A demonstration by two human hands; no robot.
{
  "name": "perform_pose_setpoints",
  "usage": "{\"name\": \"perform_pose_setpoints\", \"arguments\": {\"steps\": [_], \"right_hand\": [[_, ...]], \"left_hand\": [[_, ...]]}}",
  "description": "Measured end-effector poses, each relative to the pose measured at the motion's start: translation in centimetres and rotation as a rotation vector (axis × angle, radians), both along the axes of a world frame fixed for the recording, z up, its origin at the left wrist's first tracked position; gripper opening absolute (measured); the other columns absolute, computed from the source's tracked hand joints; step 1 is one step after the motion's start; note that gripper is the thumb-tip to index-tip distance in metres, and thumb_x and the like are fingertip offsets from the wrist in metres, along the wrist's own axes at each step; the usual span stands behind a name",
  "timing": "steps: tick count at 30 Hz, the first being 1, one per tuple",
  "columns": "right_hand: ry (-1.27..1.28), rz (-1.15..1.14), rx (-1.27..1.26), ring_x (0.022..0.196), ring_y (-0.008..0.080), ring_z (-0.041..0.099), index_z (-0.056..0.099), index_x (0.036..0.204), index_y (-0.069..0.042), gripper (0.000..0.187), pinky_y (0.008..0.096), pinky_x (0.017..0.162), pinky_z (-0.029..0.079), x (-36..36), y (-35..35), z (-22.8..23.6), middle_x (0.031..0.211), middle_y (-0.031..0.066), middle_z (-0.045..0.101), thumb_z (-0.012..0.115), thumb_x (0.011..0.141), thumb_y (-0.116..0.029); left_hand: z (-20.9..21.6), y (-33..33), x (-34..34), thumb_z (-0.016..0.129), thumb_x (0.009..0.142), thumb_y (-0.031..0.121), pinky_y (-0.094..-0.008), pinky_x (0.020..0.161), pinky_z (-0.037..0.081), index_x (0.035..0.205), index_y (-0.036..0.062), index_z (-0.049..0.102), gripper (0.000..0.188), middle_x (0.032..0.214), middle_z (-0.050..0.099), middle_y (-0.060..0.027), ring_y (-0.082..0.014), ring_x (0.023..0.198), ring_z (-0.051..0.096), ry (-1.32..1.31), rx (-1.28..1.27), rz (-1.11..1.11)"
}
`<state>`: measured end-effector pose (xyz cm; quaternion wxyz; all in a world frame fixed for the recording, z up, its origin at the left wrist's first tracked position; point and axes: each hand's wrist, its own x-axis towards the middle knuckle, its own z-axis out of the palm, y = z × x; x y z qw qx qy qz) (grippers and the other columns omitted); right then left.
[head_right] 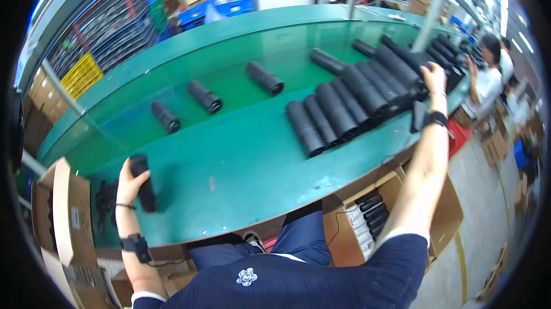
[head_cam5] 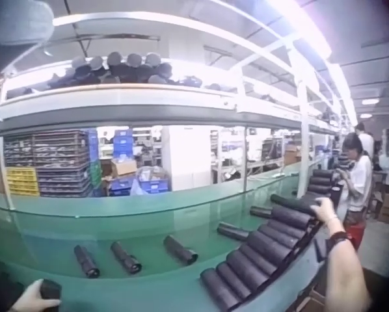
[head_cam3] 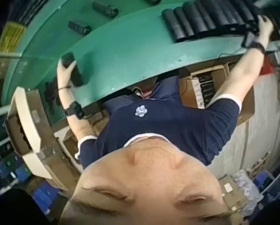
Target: The person removes newspaper and black cylinders from a box, places the cylinders on a green table, and fits black caps onto them. After capping the cylinders, the person gathers them and places them back into the box on top of the newspaper.
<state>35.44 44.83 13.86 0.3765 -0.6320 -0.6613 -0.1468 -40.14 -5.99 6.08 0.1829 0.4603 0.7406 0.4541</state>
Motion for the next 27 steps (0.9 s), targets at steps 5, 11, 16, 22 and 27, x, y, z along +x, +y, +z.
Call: {"name": "perform_pose_setpoints", "arguments": {"steps": [5, 11, 16, 22, 27], "right_hand": [[0.374, 0.33, -0.046, 0.071, 0.0074, 0.054, 0.055, 0.125, -0.004, 0.047, 0.0195, 0.06, 0.041, -3.2, -3.0, 5.6, 0.083, 0.0033, 0.063, 0.066, 0.089, -0.032], [0.589, 1.06, -0.747, 0.084, 0.0112, 0.057, 0.047, 0.136, -0.016, 0.047, 0.0243, 0.072, 0.051, -40.0, -18.8, 2.9, 0.092, 0.0023, 0.057, 0.057, 0.09, -0.021], [0.315, 1.339, -0.971, 0.073, 0.0125, 0.059, 0.043, 0.131, -0.013, 0.049, 0.0285, 0.065, 0.052, -60.1, -25.6, -4.5, 0.084, 0.0076, 0.058, 0.062, 0.087, -0.023], [0.038, 1.156, -0.345, 0.088, 0.0379, 0.062, 0.045, 0.121, -0.009, 0.052, 0.0446, 0.079, 0.05, -78.3, -28.7, -11.4, 0.093, 0.0214, 0.061, 0.068, 0.08, -0.032], [0.025, 1.104, -0.426, 0.095, 0.0437, 0.059, 0.053, 0.117, -0.003, 0.045, 0.0505, 0.082, 0.048, -83.8, -27.0, -16.0, 0.101, 0.0257, 0.06, 0.065, 0.084, -0.032]], "left_hand": [[2.1, 4.9, 5.3, 0.074, 0.073, 0.001, -0.035, 0.101, 0.038, 0.137, 0.0061, 0.034, 0.076, 0.126, 0.049, -0.0095, -0.0199, 0.119, 0.046, -0.349, 0.268, -0.282], [0.3, 1.0, 5.0, 0.081, 0.067, 0.019, -0.0328, 0.095, 0.042, 0.122, 0.0086, 0.045, 0.066, 0.116, 0.053, -0.0063, -0.0161, 0.109, 0.05, -0.471, 0.401, -0.223], [0.2, -3.3, 5.1, 0.079, 0.068, 0.015, -0.0302, 0.094, 0.04, 0.116, 0.0079, 0.049, 0.058, 0.115, 0.051, -0.0058, -0.0152, 0.108, 0.05, -0.227, 0.466, -0.156], [0.2, -7.5, 2.9, 0.079, 0.067, 0.016, -0.0327, 0.097, 0.037, 0.115, 0.007, 0.049, 0.058, 0.116, 0.052, -0.0076, -0.0188, 0.11, 0.05, -0.046, 0.55, -0.12], [-0.2, -10.0, 1.6, 0.07, 0.06, 0.032, -0.0486, 0.1, 0.04, 0.113, 0.0042, 0.046, 0.065, 0.11, 0.05, -0.0207, -0.036, 0.111, 0.052, -0.936, 0.941, -0.243]]}}
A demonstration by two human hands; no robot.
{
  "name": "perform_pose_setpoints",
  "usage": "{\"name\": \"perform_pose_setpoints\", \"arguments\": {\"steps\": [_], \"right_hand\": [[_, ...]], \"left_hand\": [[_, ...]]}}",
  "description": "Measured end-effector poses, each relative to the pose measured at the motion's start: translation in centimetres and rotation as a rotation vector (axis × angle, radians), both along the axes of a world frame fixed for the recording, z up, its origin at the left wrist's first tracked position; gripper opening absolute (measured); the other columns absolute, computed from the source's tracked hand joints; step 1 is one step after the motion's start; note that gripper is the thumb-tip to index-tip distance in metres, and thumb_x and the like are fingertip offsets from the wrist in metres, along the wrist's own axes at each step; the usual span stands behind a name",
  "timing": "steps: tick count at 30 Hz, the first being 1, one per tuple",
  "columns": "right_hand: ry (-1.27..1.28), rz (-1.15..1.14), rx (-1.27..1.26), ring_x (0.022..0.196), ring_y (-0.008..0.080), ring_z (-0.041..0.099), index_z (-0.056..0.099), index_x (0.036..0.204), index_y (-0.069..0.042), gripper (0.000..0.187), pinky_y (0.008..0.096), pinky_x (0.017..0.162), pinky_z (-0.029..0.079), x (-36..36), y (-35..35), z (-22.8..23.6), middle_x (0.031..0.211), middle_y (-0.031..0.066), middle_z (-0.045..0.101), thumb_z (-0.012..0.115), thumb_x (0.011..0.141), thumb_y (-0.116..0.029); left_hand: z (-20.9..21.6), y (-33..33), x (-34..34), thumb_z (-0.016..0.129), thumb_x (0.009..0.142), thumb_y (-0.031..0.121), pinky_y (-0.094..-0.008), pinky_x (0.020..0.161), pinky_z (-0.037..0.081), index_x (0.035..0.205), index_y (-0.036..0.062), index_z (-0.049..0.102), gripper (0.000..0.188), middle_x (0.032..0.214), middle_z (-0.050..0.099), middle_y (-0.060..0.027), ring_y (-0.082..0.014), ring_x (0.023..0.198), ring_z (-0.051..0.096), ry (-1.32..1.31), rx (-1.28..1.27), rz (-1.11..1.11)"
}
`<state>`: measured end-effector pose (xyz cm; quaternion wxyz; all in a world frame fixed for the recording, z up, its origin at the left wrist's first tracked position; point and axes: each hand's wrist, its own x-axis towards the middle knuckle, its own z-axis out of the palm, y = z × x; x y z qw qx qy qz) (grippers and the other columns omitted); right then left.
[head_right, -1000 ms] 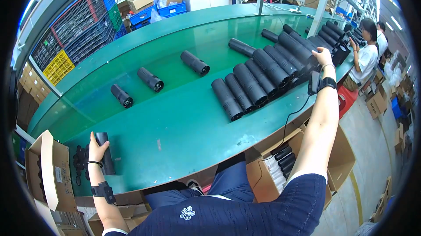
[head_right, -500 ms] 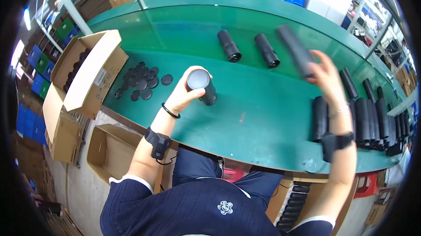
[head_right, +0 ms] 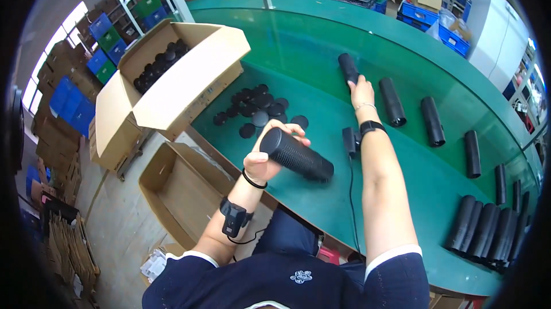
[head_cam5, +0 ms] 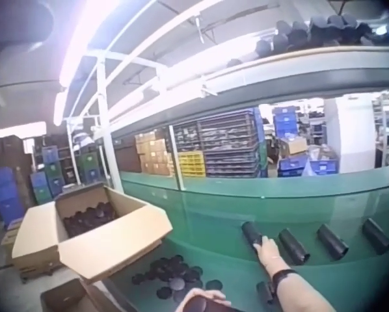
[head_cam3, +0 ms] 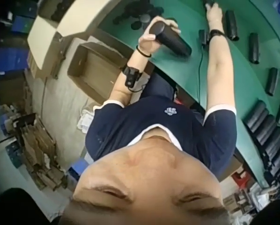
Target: The person removes newspaper and black cylinders from a box, places the cylinders on a green table, and fits black caps onto them. After capping the cylinders, the person gathers them and places them back into the box on top of the newspaper.
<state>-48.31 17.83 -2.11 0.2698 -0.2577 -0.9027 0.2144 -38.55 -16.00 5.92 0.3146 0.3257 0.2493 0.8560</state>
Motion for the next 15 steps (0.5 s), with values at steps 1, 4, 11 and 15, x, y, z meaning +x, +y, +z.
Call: {"name": "perform_pose_setpoints", "arguments": {"steps": [1, 4, 11, 15], "right_hand": [[-0.089, -0.048, 0.078, 0.096, 0.0427, 0.058, 0.053, 0.122, -0.003, 0.049, 0.0477, 0.084, 0.048, -0.1, -0.2, -0.2, 0.101, 0.0261, 0.06, 0.065, 0.084, -0.031], [0.154, 0.111, 0.333, 0.097, 0.0349, 0.058, 0.054, 0.124, -0.004, 0.046, 0.0411, 0.089, 0.046, 3.2, -3.4, 3.5, 0.101, 0.0211, 0.062, 0.064, 0.085, -0.027], [-0.089, 1.114, -0.51, 0.121, 0.0189, 0.043, 0.025, 0.145, -0.003, 0.079, 0.0347, 0.102, 0.037, 21.6, -12.4, 10.1, 0.138, 0.0133, 0.041, 0.07, 0.082, -0.014], [0.053, 0.68, -0.892, 0.114, 0.0189, 0.047, 0.024, 0.144, -0.009, 0.088, 0.0339, 0.099, 0.039, 29.3, -10.4, 14.0, 0.125, 0.0132, 0.05, 0.078, 0.075, -0.017]], "left_hand": [[-0.3, -0.4, -0.3, 0.069, 0.06, 0.034, -0.0498, 0.1, 0.039, 0.112, 0.0039, 0.047, 0.064, 0.109, 0.051, -0.0202, -0.0358, 0.109, 0.053, -0.042, 0.019, -0.029], [-0.8, -0.2, -1.5, 0.067, 0.061, 0.034, -0.0495, 0.098, 0.042, 0.111, 0.0029, 0.048, 0.061, 0.107, 0.052, -0.0188, -0.0365, 0.106, 0.054, -0.12, 0.112, -0.091], [-1.9, 4.1, -1.1, 0.063, 0.069, 0.042, -0.0479, 0.102, 0.036, 0.122, 0.0032, 0.047, 0.067, 0.115, 0.053, -0.0166, -0.0339, 0.115, 0.047, -0.206, 0.156, -0.067], [-1.0, 6.1, 1.9, 0.057, 0.085, 0.052, -0.0434, 0.104, 0.035, 0.143, 0.0064, 0.028, 0.079, 0.134, 0.042, -0.0142, -0.0273, 0.124, 0.041, -0.083, -0.077, -0.049]]}}
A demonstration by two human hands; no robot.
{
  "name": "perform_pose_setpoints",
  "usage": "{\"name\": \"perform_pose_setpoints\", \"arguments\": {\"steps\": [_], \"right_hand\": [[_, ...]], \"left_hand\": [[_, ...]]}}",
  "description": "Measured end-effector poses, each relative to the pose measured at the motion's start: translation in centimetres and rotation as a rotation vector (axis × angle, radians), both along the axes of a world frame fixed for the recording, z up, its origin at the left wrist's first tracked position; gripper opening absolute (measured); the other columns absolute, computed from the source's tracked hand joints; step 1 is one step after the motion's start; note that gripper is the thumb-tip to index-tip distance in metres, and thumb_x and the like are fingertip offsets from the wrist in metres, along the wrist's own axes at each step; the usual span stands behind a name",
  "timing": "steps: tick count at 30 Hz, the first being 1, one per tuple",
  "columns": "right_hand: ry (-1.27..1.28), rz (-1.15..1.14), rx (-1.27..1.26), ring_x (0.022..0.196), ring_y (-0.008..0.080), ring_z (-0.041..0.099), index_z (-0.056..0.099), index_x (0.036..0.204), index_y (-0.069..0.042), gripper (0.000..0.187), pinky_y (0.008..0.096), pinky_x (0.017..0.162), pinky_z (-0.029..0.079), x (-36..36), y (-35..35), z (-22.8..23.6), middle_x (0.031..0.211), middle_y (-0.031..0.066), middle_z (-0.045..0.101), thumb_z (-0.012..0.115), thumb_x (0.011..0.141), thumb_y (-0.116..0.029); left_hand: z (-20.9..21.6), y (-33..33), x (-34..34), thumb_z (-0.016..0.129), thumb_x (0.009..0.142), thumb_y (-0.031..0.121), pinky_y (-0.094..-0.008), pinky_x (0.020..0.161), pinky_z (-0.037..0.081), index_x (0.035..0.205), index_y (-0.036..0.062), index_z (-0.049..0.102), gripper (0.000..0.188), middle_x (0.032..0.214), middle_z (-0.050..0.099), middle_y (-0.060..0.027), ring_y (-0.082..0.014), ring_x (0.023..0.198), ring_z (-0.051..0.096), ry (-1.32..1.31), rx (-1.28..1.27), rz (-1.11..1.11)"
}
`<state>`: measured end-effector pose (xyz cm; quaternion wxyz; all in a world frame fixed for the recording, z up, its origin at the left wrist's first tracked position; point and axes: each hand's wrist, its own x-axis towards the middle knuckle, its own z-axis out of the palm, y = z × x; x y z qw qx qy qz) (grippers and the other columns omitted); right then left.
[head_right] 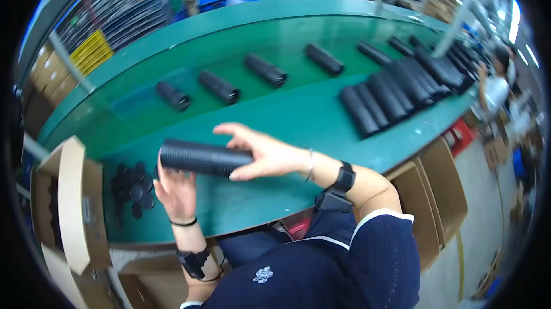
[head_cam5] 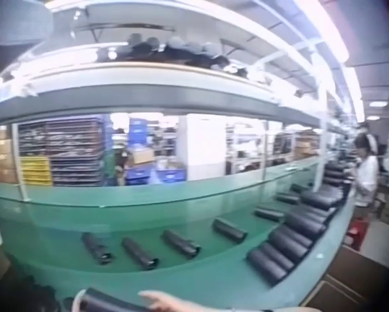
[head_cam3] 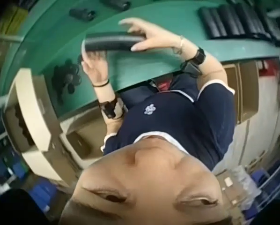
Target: The person removes newspaper and black cylinders from a box, places the cylinders on a green table, and fits black caps onto them. After capping the cylinders, the person gathers them and places them back into the box on top of the newspaper.
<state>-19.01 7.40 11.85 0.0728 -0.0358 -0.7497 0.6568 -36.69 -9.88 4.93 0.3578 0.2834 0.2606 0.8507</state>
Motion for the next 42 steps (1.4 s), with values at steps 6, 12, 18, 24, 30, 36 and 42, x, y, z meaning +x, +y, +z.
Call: {"name": "perform_pose_setpoints", "arguments": {"steps": [6, 12, 18, 24, 30, 36, 42], "right_hand": [[0.131, -1.271, 1.54, 0.102, 0.026, 0.055, 0.056, 0.12, -0.004, 0.056, 0.0351, 0.092, 0.043, 22.7, 13.9, 9.0, 0.111, 0.0123, 0.056, 0.076, 0.069, -0.015], [-0.337, -1.961, 1.348, 0.103, 0.0321, 0.057, 0.058, 0.118, -0.006, 0.06, 0.0359, 0.091, 0.044, 48.8, 27.4, 8.9, 0.107, 0.0176, 0.059, 0.079, 0.064, -0.026], [-0.27, -1.901, 0.848, 0.1, 0.0247, 0.056, 0.05, 0.108, -0.005, 0.063, 0.0358, 0.088, 0.045, 54.7, 33.4, 3.1, 0.106, 0.0141, 0.058, 0.084, 0.058, -0.023], [0.116, -1.773, 0.738, 0.1, 0.0143, 0.059, 0.063, 0.113, 0.001, 0.046, 0.028, 0.089, 0.046, 58.6, 33.1, 0.0, 0.105, 0.0089, 0.067, 0.065, 0.088, -0.037], [0.107, -1.702, 0.391, 0.078, 0.0061, 0.058, 0.064, 0.108, -0.007, 0.027, 0.0196, 0.067, 0.045, 63.7, 15.4, -10.6, 0.087, -0.002, 0.063, 0.053, 0.096, -0.029], [-1.2, -1.16, 0.17, 0.09, 0.0331, 0.064, 0.062, 0.111, -0.003, 0.057, 0.04, 0.083, 0.05, 69.6, -11.5, -38.7, 0.104, 0.0149, 0.067, 0.072, 0.076, -0.047], [-1.44, -1.375, 0.077, 0.117, 0.0317, 0.052, 0.058, 0.123, -0.015, 0.066, 0.0487, 0.098, 0.038, 61.4, -22.2, -42.4, 0.118, 0.0155, 0.058, 0.078, 0.067, -0.042]], "left_hand": [[-2.5, 1.1, 2.2, 0.059, 0.089, 0.021, -0.035, 0.091, 0.044, 0.126, 0.0023, 0.046, 0.044, 0.12, 0.052, -0.0116, -0.0226, 0.112, 0.051, 0.219, -0.237, -0.107], [-4.4, 0.0, 2.6, 0.061, 0.087, 0.016, -0.0302, 0.082, 0.044, 0.117, 0.0039, 0.051, 0.033, 0.107, 0.056, -0.0072, -0.0164, 0.098, 0.055, 0.167, -0.404, -0.046], [-2.1, 3.0, 7.0, 0.06, 0.086, 0.012, -0.0282, 0.078, 0.045, 0.111, 0.0038, 0.053, 0.027, 0.101, 0.057, -0.0066, -0.015, 0.092, 0.056, 0.225, -0.513, -0.066], [1.1, 7.6, 12.5, 0.062, 0.085, 0.013, -0.0267, 0.076, 0.046, 0.107, 0.0055, 0.056, 0.024, 0.096, 0.058, -0.0039, -0.0137, 0.089, 0.055, 0.381, -0.531, -0.172], [1.9, 11.9, 20.8, 0.063, 0.084, 0.013, -0.0281, 0.078, 0.046, 0.109, 0.0025, 0.055, 0.028, 0.098, 0.058, -0.0079, -0.0167, 0.089, 0.056, 0.534, -0.525, -0.415], [0.3, 16.4, 32.1, 0.063, 0.082, 0.012, -0.03, 0.083, 0.045, 0.114, -0.0024, 0.053, 0.036, 0.104, 0.059, -0.0123, -0.0197, 0.094, 0.057, 0.763, -0.408, -0.989], [-2.2, 17.5, 43.5, 0.058, 0.085, 0.004, -0.0276, 0.084, 0.046, 0.115, -0.003, 0.055, 0.031, 0.104, 0.061, -0.0105, -0.016, 0.096, 0.058, 0.928, -0.545, -1.33]]}}
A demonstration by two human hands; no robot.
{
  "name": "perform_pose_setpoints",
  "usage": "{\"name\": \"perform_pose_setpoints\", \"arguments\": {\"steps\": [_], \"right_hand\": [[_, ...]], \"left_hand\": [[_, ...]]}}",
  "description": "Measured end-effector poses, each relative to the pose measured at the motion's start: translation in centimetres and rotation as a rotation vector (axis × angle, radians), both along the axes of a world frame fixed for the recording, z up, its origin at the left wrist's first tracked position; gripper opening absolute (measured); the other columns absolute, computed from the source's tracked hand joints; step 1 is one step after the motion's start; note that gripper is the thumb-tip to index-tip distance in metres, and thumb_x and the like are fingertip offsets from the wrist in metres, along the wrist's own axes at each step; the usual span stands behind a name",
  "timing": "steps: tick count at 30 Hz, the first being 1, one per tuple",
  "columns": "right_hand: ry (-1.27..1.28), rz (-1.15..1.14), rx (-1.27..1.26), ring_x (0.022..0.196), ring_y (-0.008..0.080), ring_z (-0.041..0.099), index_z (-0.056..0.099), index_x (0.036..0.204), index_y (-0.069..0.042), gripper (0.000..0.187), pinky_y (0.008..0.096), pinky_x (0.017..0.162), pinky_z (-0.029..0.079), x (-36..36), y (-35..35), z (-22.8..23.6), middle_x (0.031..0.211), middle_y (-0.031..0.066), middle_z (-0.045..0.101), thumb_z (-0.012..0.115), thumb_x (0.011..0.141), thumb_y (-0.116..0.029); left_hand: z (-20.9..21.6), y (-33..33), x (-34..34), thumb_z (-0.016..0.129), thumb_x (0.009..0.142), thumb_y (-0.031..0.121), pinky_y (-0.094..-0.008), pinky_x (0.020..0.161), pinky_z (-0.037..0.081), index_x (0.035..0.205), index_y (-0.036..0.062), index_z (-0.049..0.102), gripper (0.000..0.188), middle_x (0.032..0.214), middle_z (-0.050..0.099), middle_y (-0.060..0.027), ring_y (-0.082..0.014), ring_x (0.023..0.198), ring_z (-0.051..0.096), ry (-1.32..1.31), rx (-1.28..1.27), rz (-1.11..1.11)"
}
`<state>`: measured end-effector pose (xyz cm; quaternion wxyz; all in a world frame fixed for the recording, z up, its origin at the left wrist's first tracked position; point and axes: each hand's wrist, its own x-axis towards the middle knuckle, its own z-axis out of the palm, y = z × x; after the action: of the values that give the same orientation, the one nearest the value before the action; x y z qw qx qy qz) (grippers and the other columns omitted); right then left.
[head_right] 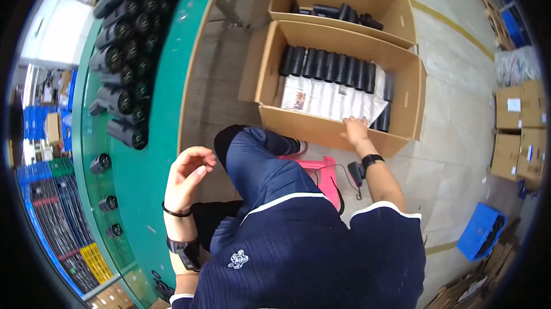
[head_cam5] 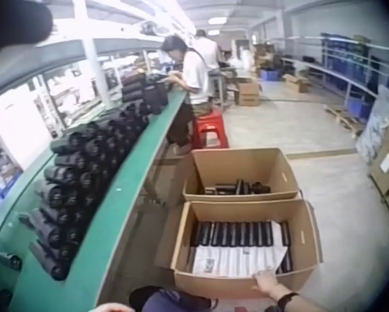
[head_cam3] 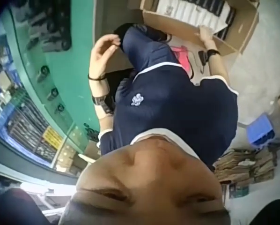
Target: The person removes newspaper and black cylinders from a box, places the cylinders on a green table, and fits black caps onto them. After capping the cylinders, the person gathers them and places them back into the box on top of the newspaper.
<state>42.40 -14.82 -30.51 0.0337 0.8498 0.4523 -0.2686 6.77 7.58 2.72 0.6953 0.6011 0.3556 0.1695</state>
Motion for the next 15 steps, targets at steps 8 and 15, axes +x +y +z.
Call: {"name": "perform_pose_setpoints", "arguments": {"steps": [8, 15], "right_hand": [[-0.026, -0.067, 0.067, 0.08, 0.0318, 0.067, 0.068, 0.085, -0.009, 0.013, 0.0439, 0.07, 0.052, 2.1, 3.0, -6.7, 0.084, 0.0156, 0.068, 0.063, 0.079, -0.019], [0.011, -0.108, 0.175, 0.076, 0.0322, 0.066, 0.066, 0.08, -0.009, 0.013, 0.0423, 0.064, 0.052, 1.3, 2.8, -6.1, 0.081, 0.0151, 0.066, 0.055, 0.076, -0.009]], "left_hand": [[-4.8, 1.7, 12.0, 0.055, 0.091, 0.007, -0.0233, 0.078, 0.047, 0.114, 0.0005, 0.057, 0.025, 0.1, 0.063, -0.0068, -0.0123, 0.092, 0.059, 0.038, -0.244, -0.151], [-16.8, 8.4, 23.2, 0.055, 0.093, 0.012, -0.0221, 0.07, 0.047, 0.106, 0.0046, 0.059, 0.016, 0.092, 0.065, -0.004, -0.0109, 0.085, 0.061, 0.168, -0.544, -0.127]]}}
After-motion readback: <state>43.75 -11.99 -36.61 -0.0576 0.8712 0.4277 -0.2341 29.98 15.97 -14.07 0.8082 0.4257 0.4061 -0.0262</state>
